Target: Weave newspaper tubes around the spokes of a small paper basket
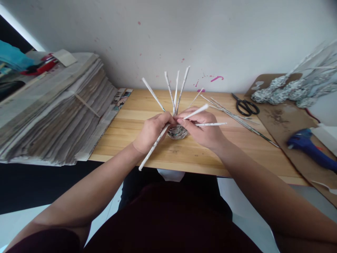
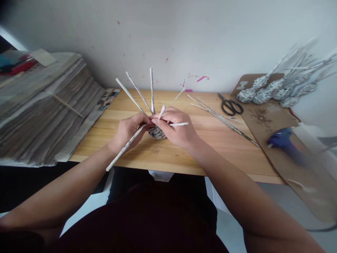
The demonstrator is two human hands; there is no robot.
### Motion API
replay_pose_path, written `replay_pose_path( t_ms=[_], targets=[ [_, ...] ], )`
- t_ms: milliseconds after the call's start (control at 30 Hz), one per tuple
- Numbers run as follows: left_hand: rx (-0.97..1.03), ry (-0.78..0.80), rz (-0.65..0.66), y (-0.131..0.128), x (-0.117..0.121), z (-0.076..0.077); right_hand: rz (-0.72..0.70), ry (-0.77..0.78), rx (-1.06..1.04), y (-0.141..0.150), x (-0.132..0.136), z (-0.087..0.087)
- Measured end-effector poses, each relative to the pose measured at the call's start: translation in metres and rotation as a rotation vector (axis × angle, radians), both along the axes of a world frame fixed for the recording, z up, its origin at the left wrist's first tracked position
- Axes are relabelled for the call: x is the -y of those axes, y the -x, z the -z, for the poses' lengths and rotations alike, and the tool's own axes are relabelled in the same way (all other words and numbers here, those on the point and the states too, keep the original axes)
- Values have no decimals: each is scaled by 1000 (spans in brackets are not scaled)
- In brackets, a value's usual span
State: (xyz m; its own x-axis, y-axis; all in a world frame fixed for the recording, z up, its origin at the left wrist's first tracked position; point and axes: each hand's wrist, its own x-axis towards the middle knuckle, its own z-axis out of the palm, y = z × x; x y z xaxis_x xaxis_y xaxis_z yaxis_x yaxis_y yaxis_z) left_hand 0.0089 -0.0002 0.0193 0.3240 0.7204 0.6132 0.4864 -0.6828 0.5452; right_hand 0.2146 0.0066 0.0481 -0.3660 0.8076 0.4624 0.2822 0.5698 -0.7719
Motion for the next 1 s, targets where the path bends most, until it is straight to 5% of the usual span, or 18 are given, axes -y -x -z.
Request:
replay_pose_path(
  t_ms=[100, 333, 767, 1000],
  targets=[
    [64, 73, 0, -2, 1, -1, -19, 19, -15, 0, -2, 0],
    [81, 149, -7, -7, 3, -8, 20, 340, -173, 5, -1, 4],
    [66, 148, -19, -14, 5, -11, 64, 133, -202, 5, 9, -2],
    [73, 122, -15, -17, 4, -9, -88, 225, -189, -7, 2, -6]
  ],
)
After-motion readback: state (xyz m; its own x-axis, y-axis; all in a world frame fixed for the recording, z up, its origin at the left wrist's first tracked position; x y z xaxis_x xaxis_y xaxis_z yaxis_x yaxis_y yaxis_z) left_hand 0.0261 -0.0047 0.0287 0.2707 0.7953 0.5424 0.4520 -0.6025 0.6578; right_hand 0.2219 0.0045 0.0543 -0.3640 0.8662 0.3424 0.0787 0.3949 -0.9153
